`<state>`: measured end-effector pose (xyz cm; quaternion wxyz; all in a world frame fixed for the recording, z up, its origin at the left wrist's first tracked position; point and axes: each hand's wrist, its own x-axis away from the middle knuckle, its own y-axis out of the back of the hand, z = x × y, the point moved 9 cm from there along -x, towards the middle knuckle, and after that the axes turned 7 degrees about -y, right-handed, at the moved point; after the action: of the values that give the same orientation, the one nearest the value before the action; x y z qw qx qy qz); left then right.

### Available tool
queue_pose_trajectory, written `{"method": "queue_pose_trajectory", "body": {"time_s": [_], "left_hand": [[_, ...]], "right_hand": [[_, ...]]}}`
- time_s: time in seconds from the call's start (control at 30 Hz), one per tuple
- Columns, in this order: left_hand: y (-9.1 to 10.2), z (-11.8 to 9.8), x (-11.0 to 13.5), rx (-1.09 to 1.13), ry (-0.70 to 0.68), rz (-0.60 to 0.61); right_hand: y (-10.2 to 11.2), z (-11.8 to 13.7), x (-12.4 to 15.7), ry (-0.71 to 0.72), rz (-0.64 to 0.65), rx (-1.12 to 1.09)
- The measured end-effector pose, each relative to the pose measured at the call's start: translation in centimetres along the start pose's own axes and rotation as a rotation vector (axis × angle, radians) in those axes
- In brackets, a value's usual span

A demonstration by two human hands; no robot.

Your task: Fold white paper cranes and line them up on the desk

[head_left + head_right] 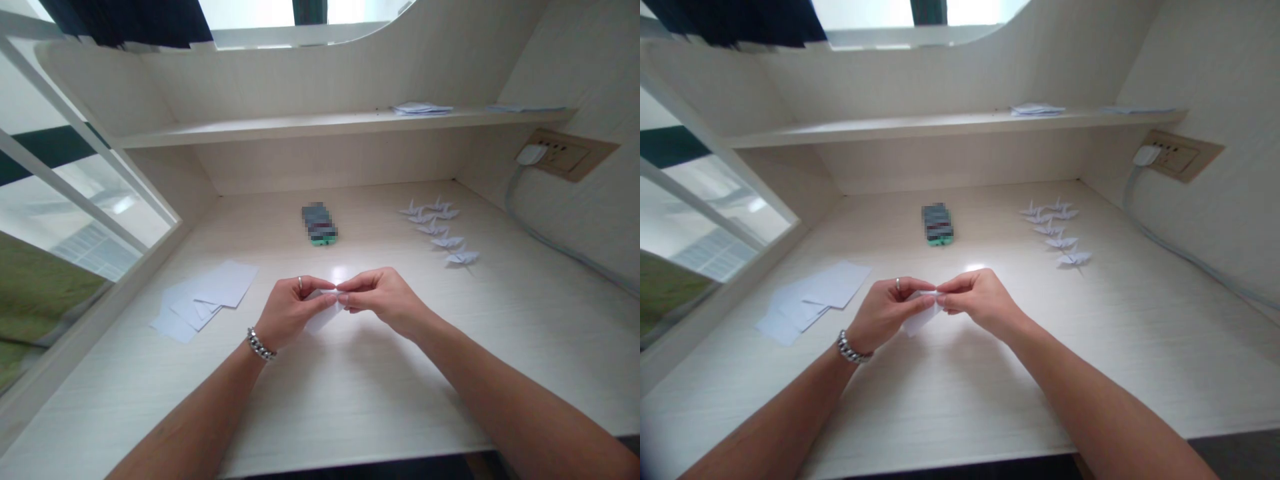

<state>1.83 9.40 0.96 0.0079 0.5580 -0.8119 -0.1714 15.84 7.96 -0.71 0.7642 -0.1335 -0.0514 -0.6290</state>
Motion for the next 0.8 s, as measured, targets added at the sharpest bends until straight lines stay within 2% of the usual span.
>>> {"method": "queue_pose_trajectory", "body": {"time_s": [0.4, 0.5, 0.67, 0.8], "left_hand": [[-0.2, 0.7, 0.0, 0.079, 0.1, 0.039], [-0.2, 0.7, 0.0, 0.053, 0.092, 0.055], [0.0, 0.6, -0.1, 0.127, 0.094, 0.016], [0.0, -0.2, -0.1, 0.023, 0.039, -0.003]], "right_hand": [[0.2, -0.3, -0.1, 0.007, 0.002, 0.054], [0.2, -0.1, 0.0, 0.011, -0.011, 0.072], [0.7, 0.6, 0.2, 0.061, -0.098, 0.019], [0.4, 1.1, 0.4, 0.132, -0.079, 0.012]]}}
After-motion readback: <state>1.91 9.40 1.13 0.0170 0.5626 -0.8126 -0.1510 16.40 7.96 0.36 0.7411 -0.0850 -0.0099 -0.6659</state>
